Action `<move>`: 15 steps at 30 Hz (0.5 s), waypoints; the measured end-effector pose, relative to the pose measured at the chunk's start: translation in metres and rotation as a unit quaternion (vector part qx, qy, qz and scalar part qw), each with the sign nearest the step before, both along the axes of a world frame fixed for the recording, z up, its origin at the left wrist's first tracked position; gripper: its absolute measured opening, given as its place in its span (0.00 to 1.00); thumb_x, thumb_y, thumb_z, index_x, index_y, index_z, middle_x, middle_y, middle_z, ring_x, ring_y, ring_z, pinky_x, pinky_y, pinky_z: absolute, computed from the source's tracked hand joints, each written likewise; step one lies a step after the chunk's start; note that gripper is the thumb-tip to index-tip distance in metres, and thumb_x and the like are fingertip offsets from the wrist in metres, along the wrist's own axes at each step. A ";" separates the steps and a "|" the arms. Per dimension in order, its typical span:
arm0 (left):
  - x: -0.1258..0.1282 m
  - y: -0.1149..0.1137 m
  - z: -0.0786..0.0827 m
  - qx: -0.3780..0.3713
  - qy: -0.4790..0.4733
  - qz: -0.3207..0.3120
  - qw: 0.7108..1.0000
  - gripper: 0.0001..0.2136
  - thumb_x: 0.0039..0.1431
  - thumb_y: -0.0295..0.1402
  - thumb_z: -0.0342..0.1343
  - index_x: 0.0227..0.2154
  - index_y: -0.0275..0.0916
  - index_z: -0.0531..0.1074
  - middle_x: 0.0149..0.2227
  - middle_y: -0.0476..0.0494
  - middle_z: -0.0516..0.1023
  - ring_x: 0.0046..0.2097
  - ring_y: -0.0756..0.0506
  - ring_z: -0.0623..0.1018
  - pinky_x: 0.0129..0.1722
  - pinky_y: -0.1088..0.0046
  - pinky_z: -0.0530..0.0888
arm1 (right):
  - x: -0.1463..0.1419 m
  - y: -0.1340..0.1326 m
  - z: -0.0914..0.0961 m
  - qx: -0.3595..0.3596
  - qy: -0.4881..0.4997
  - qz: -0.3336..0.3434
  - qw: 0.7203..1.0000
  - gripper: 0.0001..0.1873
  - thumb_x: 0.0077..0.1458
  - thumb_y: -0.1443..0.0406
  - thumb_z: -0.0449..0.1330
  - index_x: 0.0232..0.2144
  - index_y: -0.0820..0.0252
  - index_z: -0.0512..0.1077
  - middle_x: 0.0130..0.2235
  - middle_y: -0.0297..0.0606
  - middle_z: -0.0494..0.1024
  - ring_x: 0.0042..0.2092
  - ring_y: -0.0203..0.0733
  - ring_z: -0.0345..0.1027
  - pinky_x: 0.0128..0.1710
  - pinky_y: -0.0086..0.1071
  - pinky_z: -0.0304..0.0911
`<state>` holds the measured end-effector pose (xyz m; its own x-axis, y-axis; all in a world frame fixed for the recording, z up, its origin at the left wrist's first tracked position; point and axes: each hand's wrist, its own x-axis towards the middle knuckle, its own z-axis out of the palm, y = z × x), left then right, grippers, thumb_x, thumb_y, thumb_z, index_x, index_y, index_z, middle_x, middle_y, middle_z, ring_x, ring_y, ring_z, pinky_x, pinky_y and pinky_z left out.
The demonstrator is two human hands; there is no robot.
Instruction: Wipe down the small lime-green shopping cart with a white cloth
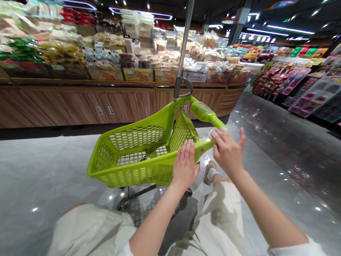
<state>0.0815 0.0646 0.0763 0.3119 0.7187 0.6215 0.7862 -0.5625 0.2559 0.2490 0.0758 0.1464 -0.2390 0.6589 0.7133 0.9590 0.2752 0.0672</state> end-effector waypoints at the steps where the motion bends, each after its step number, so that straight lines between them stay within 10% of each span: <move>1: 0.000 0.001 -0.001 0.001 -0.001 -0.001 1.000 0.40 0.60 0.34 0.50 0.68 0.29 0.35 0.69 0.29 0.51 0.71 0.38 0.47 0.68 0.52 0.55 | -0.015 -0.004 -0.004 -0.013 -0.011 0.017 1.000 0.20 0.59 0.68 0.51 0.53 0.58 0.70 0.57 0.44 0.74 0.60 0.50 0.64 0.68 0.56 0.25; 5: -0.002 0.003 -0.002 0.002 0.010 -0.003 1.000 0.39 0.59 0.31 0.50 0.68 0.27 0.36 0.69 0.28 0.53 0.71 0.38 0.48 0.68 0.52 0.56 | -0.046 -0.016 -0.015 -0.048 -0.041 0.077 0.995 0.23 0.60 0.65 0.51 0.57 0.62 0.67 0.60 0.46 0.70 0.63 0.49 0.61 0.69 0.52 0.28; 11: -0.003 0.003 0.002 0.002 0.010 -0.008 1.000 0.39 0.61 0.33 0.50 0.68 0.29 0.36 0.70 0.30 0.51 0.71 0.38 0.49 0.68 0.52 0.55 | 0.015 0.004 0.001 0.002 0.027 0.017 0.999 0.19 0.62 0.67 0.50 0.52 0.52 0.71 0.56 0.39 0.75 0.60 0.50 0.66 0.66 0.61 0.22; 15: 0.001 0.004 0.002 -0.002 0.001 0.000 1.000 0.40 0.60 0.35 0.51 0.68 0.29 0.35 0.69 0.29 0.51 0.71 0.37 0.48 0.67 0.51 0.56 | 0.002 0.004 -0.005 0.006 0.050 -0.012 0.999 0.21 0.61 0.69 0.50 0.53 0.53 0.71 0.57 0.41 0.74 0.61 0.51 0.64 0.66 0.60 0.24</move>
<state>0.0824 0.0681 0.0778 0.3123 0.7218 0.6176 0.7872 -0.5605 0.2571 0.2509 0.0799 0.1410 -0.1500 0.6545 0.7410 0.9673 0.2521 -0.0269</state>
